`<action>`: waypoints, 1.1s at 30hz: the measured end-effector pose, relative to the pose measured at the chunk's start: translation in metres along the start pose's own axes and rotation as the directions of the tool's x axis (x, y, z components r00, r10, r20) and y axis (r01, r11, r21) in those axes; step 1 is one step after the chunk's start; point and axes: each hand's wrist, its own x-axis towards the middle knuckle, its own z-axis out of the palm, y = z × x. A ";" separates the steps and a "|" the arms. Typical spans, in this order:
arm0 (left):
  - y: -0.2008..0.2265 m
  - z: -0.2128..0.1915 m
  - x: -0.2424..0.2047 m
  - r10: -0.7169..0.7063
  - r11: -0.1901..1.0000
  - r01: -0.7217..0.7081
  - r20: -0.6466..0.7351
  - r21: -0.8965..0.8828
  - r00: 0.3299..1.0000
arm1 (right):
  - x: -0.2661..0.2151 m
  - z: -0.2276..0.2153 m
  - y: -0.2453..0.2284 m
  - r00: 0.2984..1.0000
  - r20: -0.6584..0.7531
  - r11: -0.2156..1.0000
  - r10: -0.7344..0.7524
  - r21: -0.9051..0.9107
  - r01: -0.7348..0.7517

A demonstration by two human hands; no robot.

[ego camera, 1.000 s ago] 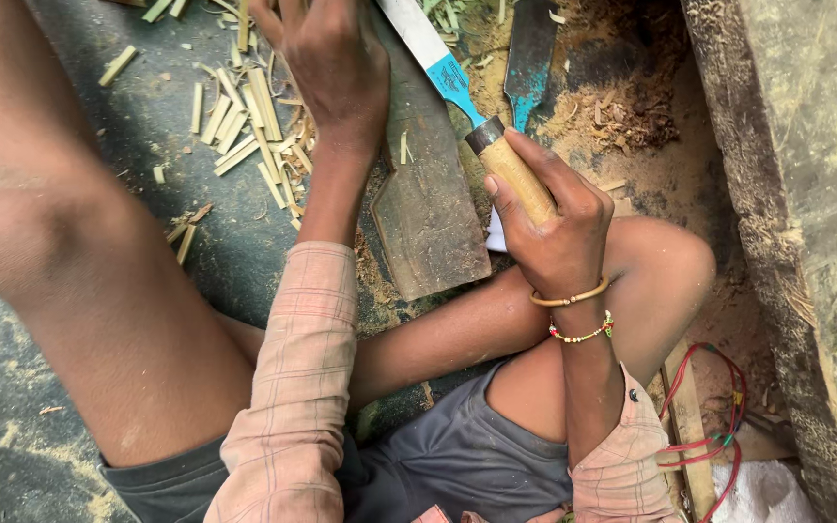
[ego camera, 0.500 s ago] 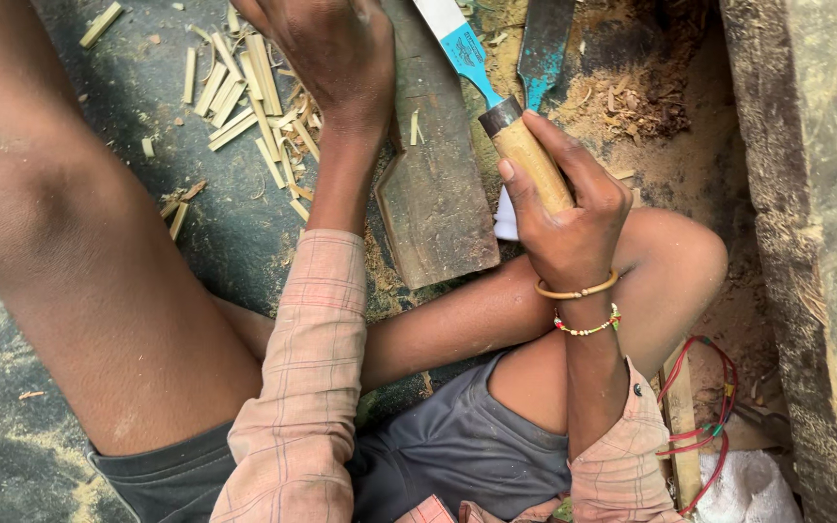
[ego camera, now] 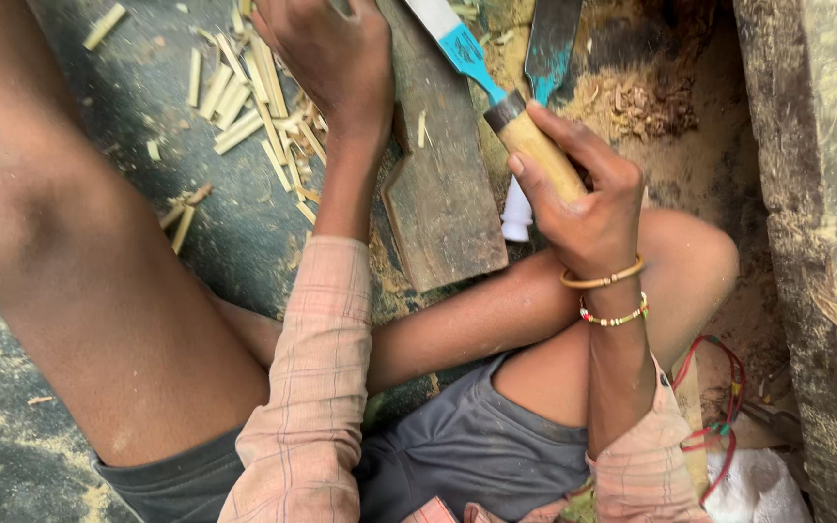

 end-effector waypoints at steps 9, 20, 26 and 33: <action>0.018 -0.015 0.010 -0.087 0.975 0.105 0.096 -0.195 0.992 | 0.000 0.010 -0.011 0.999 -0.027 0.981 -0.042 -0.192 0.036; 0.020 -0.013 0.003 -0.155 0.982 0.170 0.159 -0.083 0.975 | 0.016 0.046 -0.012 0.995 -0.090 0.978 -0.044 -0.205 0.025; 0.029 -0.011 0.016 -0.196 0.969 0.211 0.119 -0.131 0.973 | 0.016 0.045 -0.018 0.982 -0.137 0.986 0.131 -0.089 -0.144; 0.032 -0.021 0.011 -0.244 0.950 0.254 0.077 -0.180 0.967 | -0.001 0.018 -0.025 0.986 -0.030 0.970 0.162 -0.178 -0.165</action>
